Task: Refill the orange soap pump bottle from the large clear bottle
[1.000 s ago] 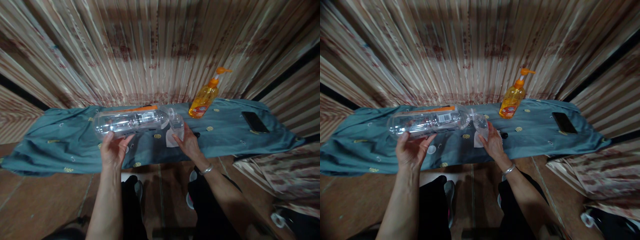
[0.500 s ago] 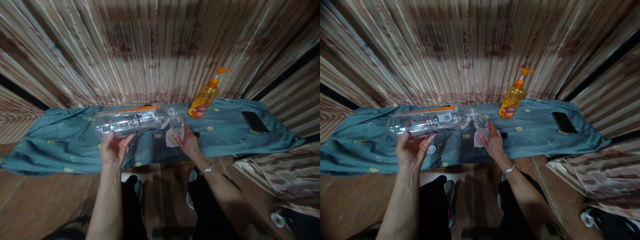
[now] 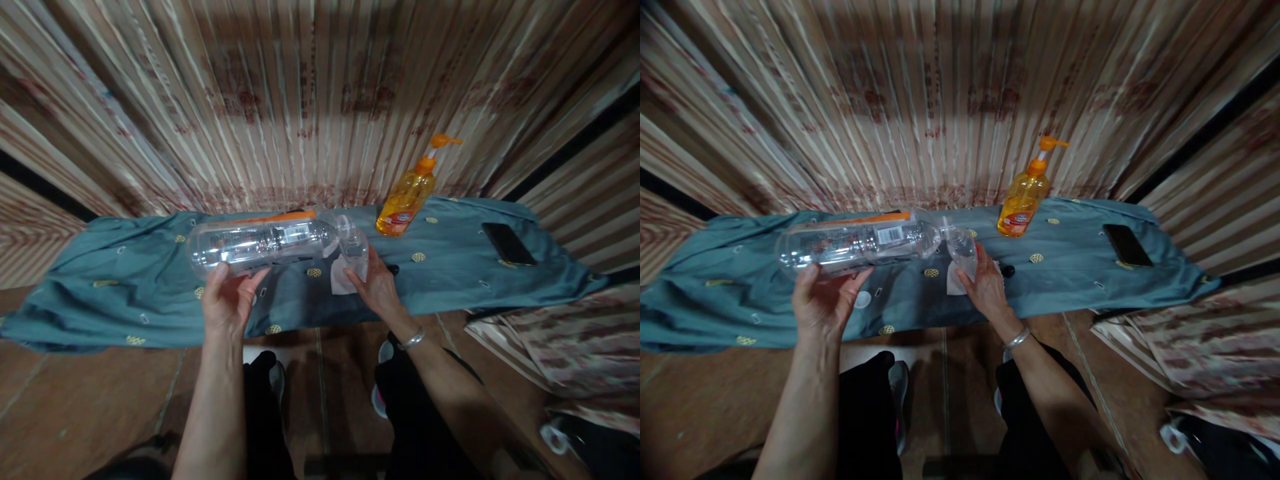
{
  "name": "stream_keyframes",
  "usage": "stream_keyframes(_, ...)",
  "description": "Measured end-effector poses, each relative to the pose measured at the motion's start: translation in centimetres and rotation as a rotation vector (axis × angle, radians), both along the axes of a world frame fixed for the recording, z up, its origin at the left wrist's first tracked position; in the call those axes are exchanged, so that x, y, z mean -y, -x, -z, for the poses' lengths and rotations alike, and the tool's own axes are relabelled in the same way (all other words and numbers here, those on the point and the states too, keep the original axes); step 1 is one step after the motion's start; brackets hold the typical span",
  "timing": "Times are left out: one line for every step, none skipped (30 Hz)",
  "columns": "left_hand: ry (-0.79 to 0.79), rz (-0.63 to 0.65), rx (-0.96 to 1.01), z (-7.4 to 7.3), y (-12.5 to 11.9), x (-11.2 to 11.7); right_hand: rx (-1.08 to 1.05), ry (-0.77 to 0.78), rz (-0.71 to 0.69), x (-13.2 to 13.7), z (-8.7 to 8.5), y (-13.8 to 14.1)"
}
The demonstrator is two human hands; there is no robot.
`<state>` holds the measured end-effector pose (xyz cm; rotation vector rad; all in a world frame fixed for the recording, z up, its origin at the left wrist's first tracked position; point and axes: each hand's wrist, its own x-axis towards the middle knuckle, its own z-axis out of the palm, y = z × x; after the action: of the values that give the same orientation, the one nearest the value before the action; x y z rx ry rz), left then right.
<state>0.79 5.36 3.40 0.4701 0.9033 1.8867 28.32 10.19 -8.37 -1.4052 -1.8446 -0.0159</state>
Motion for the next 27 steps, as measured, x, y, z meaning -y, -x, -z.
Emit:
stream_keyframes(0.0,-0.001,-0.002,0.0,-0.01,0.0,0.001,0.0,-0.001,0.02,-0.01,-0.01)
stream_keyframes(0.0,-0.001,-0.005,0.02,0.0,-0.01,0.002,0.0,-0.002,0.03,-0.04,-0.01)
stream_keyframes(0.002,-0.003,-0.01,0.05,0.01,-0.02,0.004,0.0,-0.003,0.05,-0.06,-0.01)
stream_keyframes(0.004,-0.005,-0.014,0.1,0.04,-0.02,0.005,-0.001,-0.003,0.07,-0.09,-0.01)
stream_keyframes(0.006,-0.006,-0.018,0.14,0.07,-0.03,0.006,-0.003,-0.003,0.08,-0.1,-0.01)
stream_keyframes(0.006,-0.002,-0.022,0.18,0.1,-0.02,0.006,-0.004,-0.003,0.09,-0.1,-0.03)
stream_keyframes(0.005,0.006,-0.027,0.21,0.13,-0.02,0.007,-0.003,-0.002,0.08,-0.08,-0.05)
stream_keyframes(0.004,0.017,-0.033,0.25,0.15,-0.02,0.009,-0.001,0.0,0.07,-0.05,-0.08)
stream_keyframes(0.004,0.023,-0.037,0.27,0.17,-0.01,0.01,0.002,0.002,0.05,0.0,-0.12)
stream_keyframes(0.003,0.026,-0.039,0.3,0.19,-0.01,0.012,0.004,0.004,0.03,0.06,-0.16)
stream_keyframes(0.004,0.028,-0.04,0.31,0.19,-0.01,0.013,0.006,0.006,0.01,0.13,-0.2)
stream_keyframes(0.005,0.029,-0.039,0.32,0.19,-0.01,0.014,0.005,0.007,0.0,0.18,-0.22)
stream_keyframes(0.006,0.028,-0.039,0.31,0.18,-0.02,0.014,0.003,0.006,-0.02,0.23,-0.24)
stream_keyframes(0.006,0.027,-0.038,0.29,0.17,-0.02,0.015,-0.002,0.004,-0.02,0.26,-0.24)
stream_keyframes(0.007,0.025,-0.037,0.26,0.14,-0.02,0.015,-0.01,0.003,-0.03,0.28,-0.23)
stream_keyframes(0.008,0.021,-0.037,0.23,0.11,-0.02,0.014,-0.018,0.0,-0.03,0.29,-0.21)
stream_keyframes(0.01,0.014,-0.035,0.18,0.09,-0.02,0.013,-0.024,-0.001,-0.02,0.29,-0.18)
stream_keyframes(0.012,0.008,-0.033,0.14,0.06,-0.02,0.01,-0.027,-0.001,-0.02,0.29,-0.16)
stream_keyframes(0.015,0.006,-0.032,0.1,0.05,-0.01,0.008,-0.025,0.0,-0.01,0.28,-0.14)
stream_keyframes(0.015,0.008,-0.032,0.08,0.05,0.0,0.006,-0.019,0.001,-0.01,0.29,-0.13)
stream_keyframes(0.014,0.011,-0.032,0.07,0.07,0.02,0.006,-0.013,0.002,-0.01,0.3,-0.14)
stream_keyframes(0.013,0.012,-0.032,0.09,0.09,0.03,0.008,-0.007,0.001,-0.02,0.32,-0.16)
stream_keyframes(0.013,0.012,-0.033,0.12,0.12,0.04,0.011,-0.005,-0.001,-0.02,0.34,-0.18)
stream_keyframes(0.013,0.011,-0.034,0.16,0.16,0.04,0.016,-0.006,-0.004,-0.03,0.38,-0.21)
stream_keyframes(0.016,0.008,-0.034,0.21,0.19,0.05,0.021,-0.007,-0.006,-0.03,0.41,-0.23)
stream_keyframes(0.018,0.003,-0.034,0.27,0.23,0.05,0.025,-0.009,-0.006,-0.04,0.44,-0.25)
stream_keyframes(0.02,0.001,-0.034,0.31,0.26,0.05,0.027,-0.012,-0.004,-0.04,0.47,-0.26)
